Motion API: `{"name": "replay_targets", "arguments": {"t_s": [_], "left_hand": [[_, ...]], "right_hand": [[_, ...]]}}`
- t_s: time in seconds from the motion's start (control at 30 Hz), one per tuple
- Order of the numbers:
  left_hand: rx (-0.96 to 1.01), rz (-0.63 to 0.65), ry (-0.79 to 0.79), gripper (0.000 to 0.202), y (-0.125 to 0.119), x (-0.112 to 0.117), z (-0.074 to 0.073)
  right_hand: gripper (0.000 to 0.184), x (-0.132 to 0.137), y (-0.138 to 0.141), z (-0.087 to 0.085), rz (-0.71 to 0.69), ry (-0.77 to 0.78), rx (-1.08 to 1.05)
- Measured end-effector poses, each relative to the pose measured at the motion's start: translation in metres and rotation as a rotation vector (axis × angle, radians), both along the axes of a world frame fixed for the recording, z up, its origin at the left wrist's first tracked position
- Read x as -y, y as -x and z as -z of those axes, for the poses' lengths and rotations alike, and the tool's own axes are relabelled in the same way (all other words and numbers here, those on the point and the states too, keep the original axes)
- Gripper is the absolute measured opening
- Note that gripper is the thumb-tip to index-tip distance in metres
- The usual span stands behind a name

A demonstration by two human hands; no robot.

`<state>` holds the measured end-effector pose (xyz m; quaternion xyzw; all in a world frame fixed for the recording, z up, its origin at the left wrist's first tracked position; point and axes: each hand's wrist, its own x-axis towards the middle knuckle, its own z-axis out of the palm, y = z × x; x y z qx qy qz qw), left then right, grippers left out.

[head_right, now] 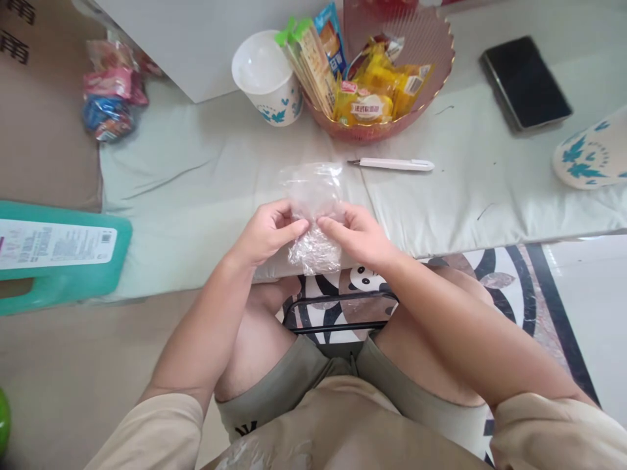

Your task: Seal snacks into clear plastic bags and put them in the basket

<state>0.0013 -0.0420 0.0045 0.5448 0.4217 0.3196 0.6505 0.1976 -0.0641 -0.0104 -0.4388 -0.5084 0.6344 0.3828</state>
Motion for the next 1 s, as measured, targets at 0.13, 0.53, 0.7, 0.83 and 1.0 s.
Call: {"name": "replay_targets", "arguments": {"t_s": [0.13,0.53,0.7,0.83,1.0], "left_hand": [[-0.011,-0.003,0.055,0.025,0.005,-0.002,0.004],[0.176,-0.031,0.107,0.021,0.003,-0.008,0.006],[0.036,-0.102,0.002,0.036,-0.002,-0.015,0.011],[-0.034,-0.127,-0.004,0.065,-0.011,-0.012,0.012],[-0.182,-0.207,-0.057,0.04,-0.001,-0.008,0.013]], "right_hand": [[0.033,0.0,-0.003,0.001,-0.031,-0.065,0.083],[0.017,-0.003,-0.005,0.003,0.165,-0.053,-0.121],[0.021,-0.004,-0.007,-0.002,0.14,-0.31,0.218],[0.024,0.0,-0.006,0.005,0.196,-0.477,0.37],[0.047,-0.002,-0.01,0.01,0.217,-0.475,0.31]]}}
